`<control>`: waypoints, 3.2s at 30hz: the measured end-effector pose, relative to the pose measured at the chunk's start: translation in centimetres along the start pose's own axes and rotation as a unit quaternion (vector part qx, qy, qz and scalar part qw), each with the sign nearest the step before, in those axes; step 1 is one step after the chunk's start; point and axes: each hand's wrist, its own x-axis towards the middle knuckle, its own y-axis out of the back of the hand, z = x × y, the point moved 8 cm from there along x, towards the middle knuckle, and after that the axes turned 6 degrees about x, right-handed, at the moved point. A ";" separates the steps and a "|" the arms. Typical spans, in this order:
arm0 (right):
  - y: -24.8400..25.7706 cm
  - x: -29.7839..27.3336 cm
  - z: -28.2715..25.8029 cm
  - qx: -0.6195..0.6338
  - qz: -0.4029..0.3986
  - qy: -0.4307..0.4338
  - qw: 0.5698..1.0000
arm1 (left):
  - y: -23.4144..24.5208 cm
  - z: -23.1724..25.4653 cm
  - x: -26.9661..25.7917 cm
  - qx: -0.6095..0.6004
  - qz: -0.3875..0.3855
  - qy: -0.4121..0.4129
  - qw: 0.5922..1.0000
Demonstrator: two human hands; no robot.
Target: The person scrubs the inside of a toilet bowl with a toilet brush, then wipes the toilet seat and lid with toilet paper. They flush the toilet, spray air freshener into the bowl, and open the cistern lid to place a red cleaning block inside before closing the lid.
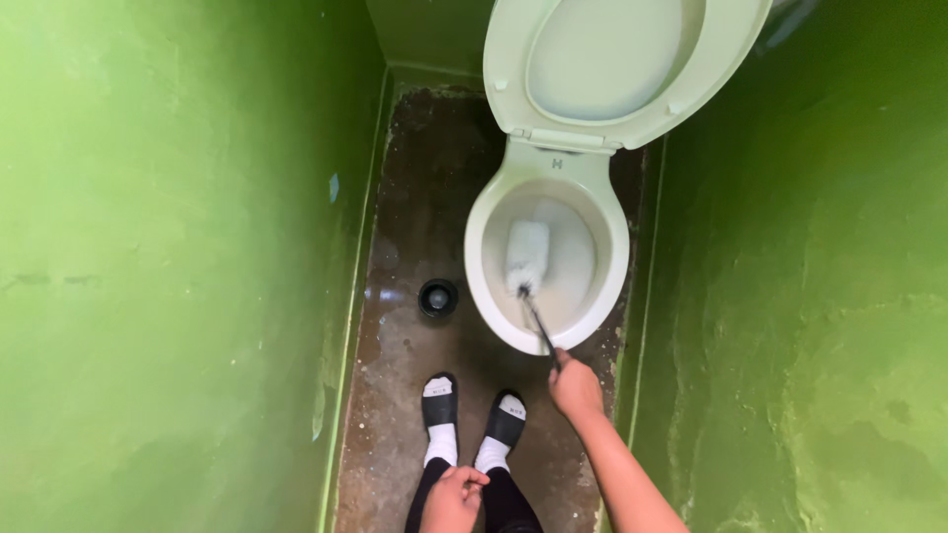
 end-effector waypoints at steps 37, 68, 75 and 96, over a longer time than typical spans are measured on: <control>-2.9 -5.1 -16.3 0.026 -0.065 0.072 0.995 | 6.4 -8.4 3.7 -0.095 0.025 -0.046 0.994; -21.4 12.1 -18.5 -0.007 -0.069 0.222 0.973 | 5.9 -14.1 7.9 -0.098 0.001 -0.020 0.995; -20.7 10.3 -11.4 -0.005 -0.009 0.250 0.968 | 6.1 -12.9 8.1 -0.087 -0.008 -0.052 0.995; -3.9 15.7 18.6 0.105 0.170 -0.046 0.979 | 3.4 1.7 13.1 -0.014 -0.038 -0.192 0.981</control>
